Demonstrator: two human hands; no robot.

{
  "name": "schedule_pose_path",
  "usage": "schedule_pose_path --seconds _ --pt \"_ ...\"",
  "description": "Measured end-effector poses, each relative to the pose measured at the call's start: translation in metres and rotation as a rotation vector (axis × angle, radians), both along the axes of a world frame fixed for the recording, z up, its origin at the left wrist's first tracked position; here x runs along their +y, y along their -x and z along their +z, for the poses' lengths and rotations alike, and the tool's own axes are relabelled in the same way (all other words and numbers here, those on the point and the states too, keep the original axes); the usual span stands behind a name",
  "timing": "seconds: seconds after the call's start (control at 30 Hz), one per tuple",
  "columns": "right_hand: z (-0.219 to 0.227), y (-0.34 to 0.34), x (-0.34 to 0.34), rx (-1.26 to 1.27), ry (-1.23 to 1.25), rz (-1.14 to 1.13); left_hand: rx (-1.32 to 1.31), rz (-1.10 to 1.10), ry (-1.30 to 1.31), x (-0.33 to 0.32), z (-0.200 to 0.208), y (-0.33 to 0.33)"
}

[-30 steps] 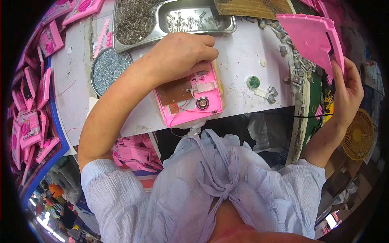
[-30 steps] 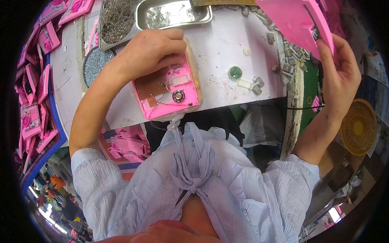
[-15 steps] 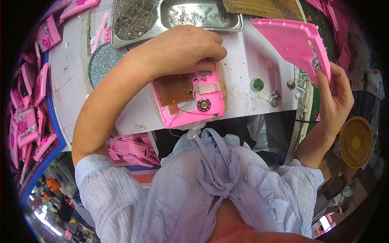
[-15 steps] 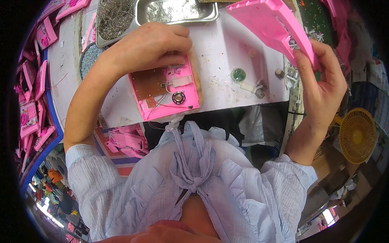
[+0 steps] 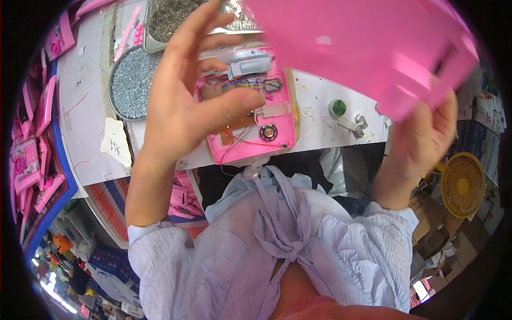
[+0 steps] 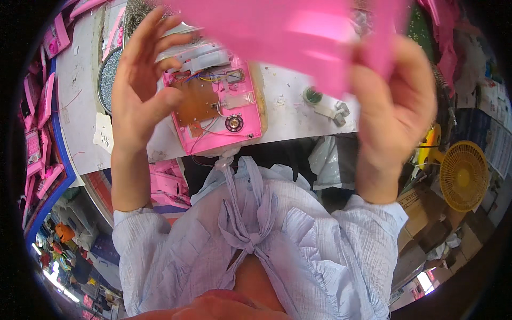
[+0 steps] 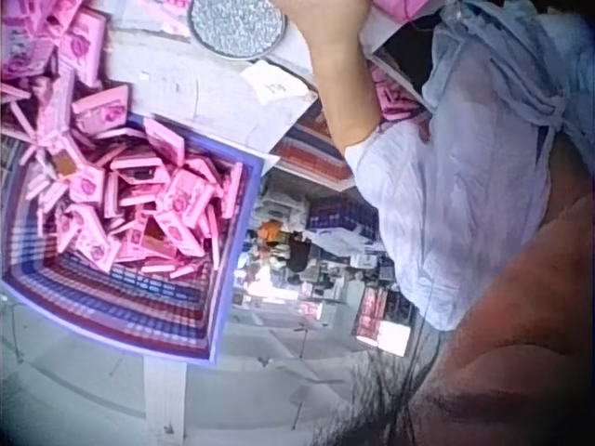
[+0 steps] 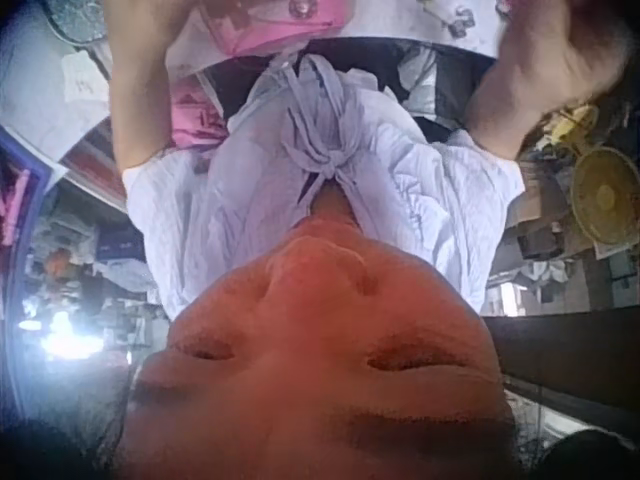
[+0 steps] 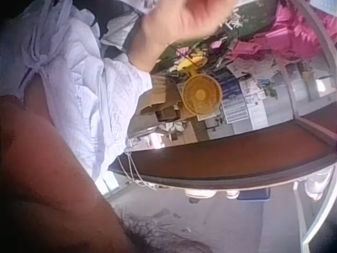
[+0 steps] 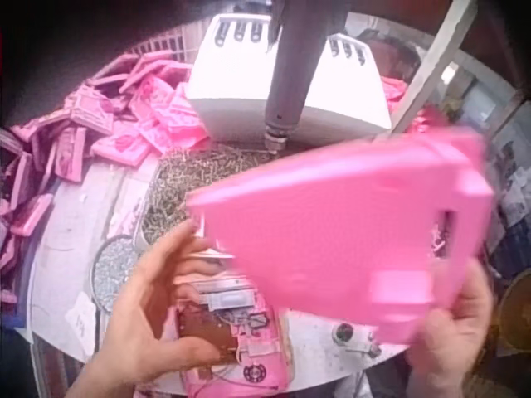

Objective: Assembling a pink electronic toy by soldering internal components and using an electric screwdriver to secure the casing.

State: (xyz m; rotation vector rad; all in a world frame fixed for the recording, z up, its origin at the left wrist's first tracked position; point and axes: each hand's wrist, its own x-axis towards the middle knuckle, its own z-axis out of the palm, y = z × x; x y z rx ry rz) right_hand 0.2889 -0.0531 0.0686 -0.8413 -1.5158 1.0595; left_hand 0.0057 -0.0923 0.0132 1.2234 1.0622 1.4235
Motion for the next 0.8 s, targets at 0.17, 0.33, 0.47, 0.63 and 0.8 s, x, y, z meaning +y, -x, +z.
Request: schedule_pose_path --seconds 0.17,0.33,0.47,0.63,0.8 --pt "-0.020 0.061 0.028 0.192 0.168 0.228 -0.444 0.084 0.150 -0.004 -0.011 0.036" --pt "-0.064 0.053 0.008 -0.859 0.074 0.131 -0.316 0.262 -0.047 -0.045 -0.024 0.077" --pt "-0.073 0.070 0.000 -0.947 -0.014 0.052 -0.285 0.318 -0.083 -0.057 -0.026 0.069" --pt "-0.062 0.083 0.006 -1.130 0.034 0.050 -0.342 0.312 -0.095 -0.062 -0.032 0.064" --pt "-0.058 0.095 0.012 -1.283 0.032 0.071 -0.342 0.325 -0.138 -0.062 -0.036 0.063"
